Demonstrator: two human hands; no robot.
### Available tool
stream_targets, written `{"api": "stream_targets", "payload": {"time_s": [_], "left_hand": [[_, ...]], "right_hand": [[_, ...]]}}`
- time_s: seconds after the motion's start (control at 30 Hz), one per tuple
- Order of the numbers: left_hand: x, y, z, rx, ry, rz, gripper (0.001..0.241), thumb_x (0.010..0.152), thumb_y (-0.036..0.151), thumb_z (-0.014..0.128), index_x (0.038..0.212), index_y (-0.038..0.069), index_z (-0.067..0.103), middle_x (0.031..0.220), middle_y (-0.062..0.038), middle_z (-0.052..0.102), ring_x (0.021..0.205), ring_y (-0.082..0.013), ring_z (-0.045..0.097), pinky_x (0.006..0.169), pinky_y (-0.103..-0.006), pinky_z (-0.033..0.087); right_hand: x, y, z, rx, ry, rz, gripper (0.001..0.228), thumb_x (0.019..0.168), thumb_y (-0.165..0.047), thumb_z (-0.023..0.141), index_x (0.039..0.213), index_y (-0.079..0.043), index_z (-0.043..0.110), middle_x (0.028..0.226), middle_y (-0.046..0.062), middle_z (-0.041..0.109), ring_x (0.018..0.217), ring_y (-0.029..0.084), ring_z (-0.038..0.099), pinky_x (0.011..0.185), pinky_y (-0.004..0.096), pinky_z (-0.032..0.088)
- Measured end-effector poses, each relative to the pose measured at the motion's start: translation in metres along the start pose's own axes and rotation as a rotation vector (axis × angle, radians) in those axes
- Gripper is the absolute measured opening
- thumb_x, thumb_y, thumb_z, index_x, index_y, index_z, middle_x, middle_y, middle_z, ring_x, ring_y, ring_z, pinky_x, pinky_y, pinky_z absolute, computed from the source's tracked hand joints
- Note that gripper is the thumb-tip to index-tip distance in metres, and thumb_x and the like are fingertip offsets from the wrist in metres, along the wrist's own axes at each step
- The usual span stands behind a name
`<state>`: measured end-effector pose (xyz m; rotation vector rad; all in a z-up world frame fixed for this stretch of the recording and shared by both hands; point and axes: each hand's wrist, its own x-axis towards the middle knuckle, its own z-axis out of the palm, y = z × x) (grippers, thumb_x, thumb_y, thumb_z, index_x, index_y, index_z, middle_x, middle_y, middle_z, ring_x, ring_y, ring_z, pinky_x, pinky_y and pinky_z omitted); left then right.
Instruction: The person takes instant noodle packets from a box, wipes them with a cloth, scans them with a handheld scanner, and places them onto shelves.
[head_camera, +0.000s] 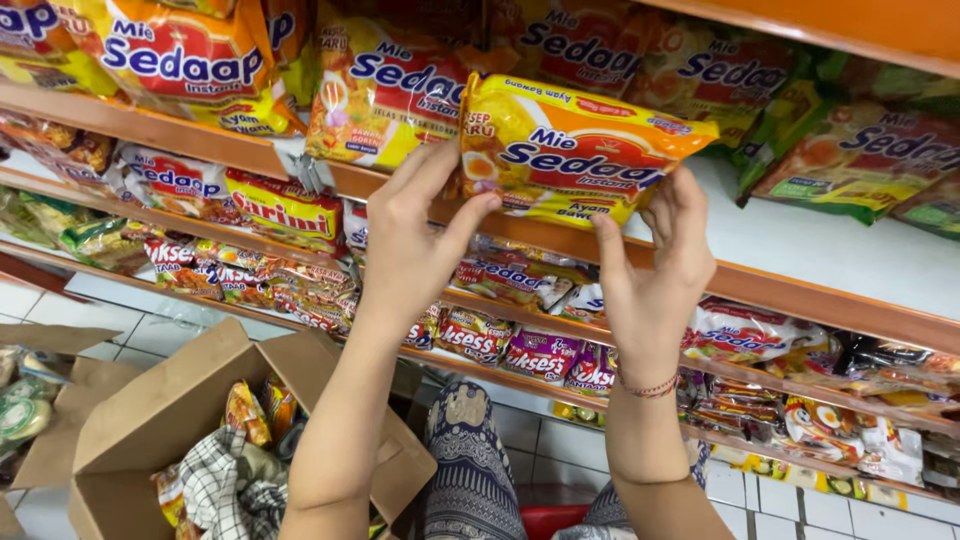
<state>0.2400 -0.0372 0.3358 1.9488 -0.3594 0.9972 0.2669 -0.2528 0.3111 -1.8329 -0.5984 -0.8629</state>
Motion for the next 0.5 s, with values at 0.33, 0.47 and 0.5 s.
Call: {"api": "stream_targets", "payload": {"time_s": [0.33, 0.47, 0.5], "left_hand": [[0.006, -0.011, 0.005, 0.133, 0.037, -0.019, 0.04, 0.092, 0.009, 0.083, 0.125, -0.002, 0.065, 0.107, -0.016, 0.073, 0.093, -0.028, 0.073, 0.084, -0.0354, 0.057], [0.004, -0.011, 0.008, 0.129, 0.109, -0.041, 0.044, 0.096, 0.01, 0.08, 0.133, -0.003, 0.061, 0.106, -0.018, 0.072, 0.093, -0.0278, 0.074, 0.081, -0.0341, 0.057], [0.004, -0.011, 0.011, 0.118, 0.133, -0.027, 0.044, 0.097, 0.01, 0.078, 0.136, -0.002, 0.06, 0.109, -0.018, 0.072, 0.094, -0.0272, 0.074, 0.082, -0.0341, 0.058]], "right_hand": [[0.015, -0.003, 0.007, -0.263, 0.014, -0.039, 0.051, 0.095, 0.007, 0.076, 0.142, 0.007, 0.056, 0.118, 0.017, 0.068, 0.1, 0.023, 0.073, 0.086, 0.035, 0.059], [0.016, -0.006, 0.005, -0.254, -0.019, -0.05, 0.048, 0.095, 0.008, 0.075, 0.14, 0.007, 0.059, 0.112, 0.016, 0.067, 0.092, 0.02, 0.072, 0.08, 0.032, 0.06], [0.018, -0.007, 0.005, -0.247, -0.028, -0.043, 0.047, 0.094, 0.008, 0.076, 0.139, 0.008, 0.06, 0.111, 0.015, 0.067, 0.089, 0.019, 0.071, 0.077, 0.031, 0.059]]}}
